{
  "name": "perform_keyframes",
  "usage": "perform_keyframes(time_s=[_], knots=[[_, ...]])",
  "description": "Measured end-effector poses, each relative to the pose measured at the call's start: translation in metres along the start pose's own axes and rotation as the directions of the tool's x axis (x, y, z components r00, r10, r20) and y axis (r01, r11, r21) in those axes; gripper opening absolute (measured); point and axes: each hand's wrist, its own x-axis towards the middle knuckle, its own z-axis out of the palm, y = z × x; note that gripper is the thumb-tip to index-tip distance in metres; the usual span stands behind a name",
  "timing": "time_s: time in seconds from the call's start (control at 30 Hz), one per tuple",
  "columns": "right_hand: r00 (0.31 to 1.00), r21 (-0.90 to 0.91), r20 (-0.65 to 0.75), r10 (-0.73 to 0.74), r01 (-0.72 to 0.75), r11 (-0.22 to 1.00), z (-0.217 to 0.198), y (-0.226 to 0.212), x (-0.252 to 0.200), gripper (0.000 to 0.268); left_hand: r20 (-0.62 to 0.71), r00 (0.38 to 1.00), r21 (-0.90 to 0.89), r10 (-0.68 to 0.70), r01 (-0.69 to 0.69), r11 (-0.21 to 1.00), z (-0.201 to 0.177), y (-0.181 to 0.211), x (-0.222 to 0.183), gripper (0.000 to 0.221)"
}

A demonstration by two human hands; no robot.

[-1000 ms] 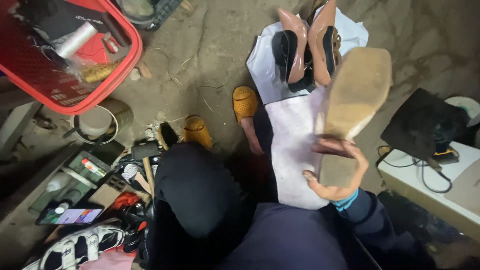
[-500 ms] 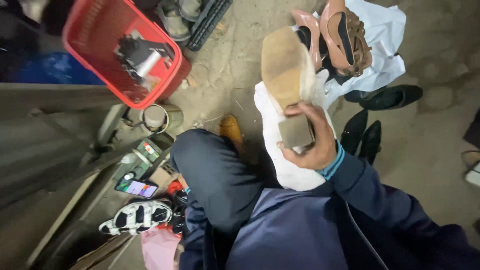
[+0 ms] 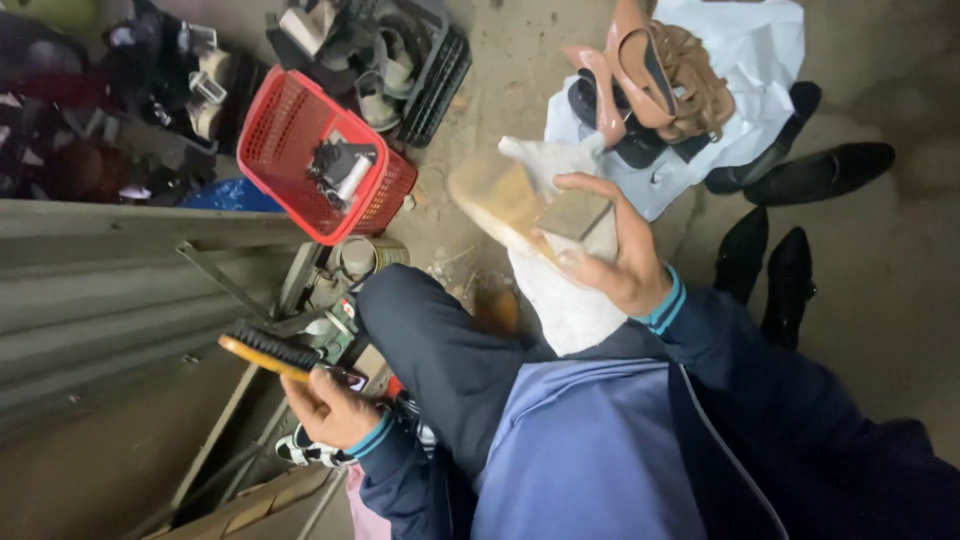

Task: A person is repairing a shoe by tapping the sole with a tool and then brushing the shoe surface.

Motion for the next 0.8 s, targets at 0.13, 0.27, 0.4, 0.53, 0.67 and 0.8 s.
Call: perform_keyframes(time_s=[0.13, 0.27, 0.4, 0.53, 0.67, 0.8], knots=[[0.998, 0.156, -0.055, 0.007, 0.001, 0.988, 0.004, 0.017, -0.014, 0.072, 0.303, 0.952, -0.247, -0.054, 0.133, 0.960, 0.022, -0.035, 0.005, 0.044], [0.994, 0.188, -0.108, 0.002, 0.018, 0.982, 0.011, 0.010, -0.022, 0.067, 0.458, 0.879, -0.339, -0.132, 0.310, 0.888, 0.047, 0.013, -0.025, 0.048], [0.966, 0.307, -0.221, 0.134, -0.061, 0.950, 0.014, 0.035, -0.023, 0.058, 0.593, 0.801, -0.214, -0.077, 0.249, 0.945, 0.061, 0.064, -0.058, 0.050], [0.929, 0.365, -0.265, 0.258, -0.152, 0.919, 0.010, 0.075, -0.032, 0.056, 0.630, 0.769, -0.201, 0.110, 0.024, 0.979, 0.074, 0.068, -0.085, 0.055], [0.905, 0.356, -0.282, 0.317, -0.208, 0.911, 0.008, 0.080, -0.032, 0.056, 0.727, 0.534, -0.352, 0.432, -0.251, 0.902, 0.087, 0.065, -0.113, 0.048], [0.903, 0.384, -0.291, 0.316, -0.192, 0.903, -0.006, 0.112, -0.028, 0.054, 0.682, 0.709, -0.128, 0.182, -0.129, 0.983, 0.122, 0.036, -0.087, 0.051]])
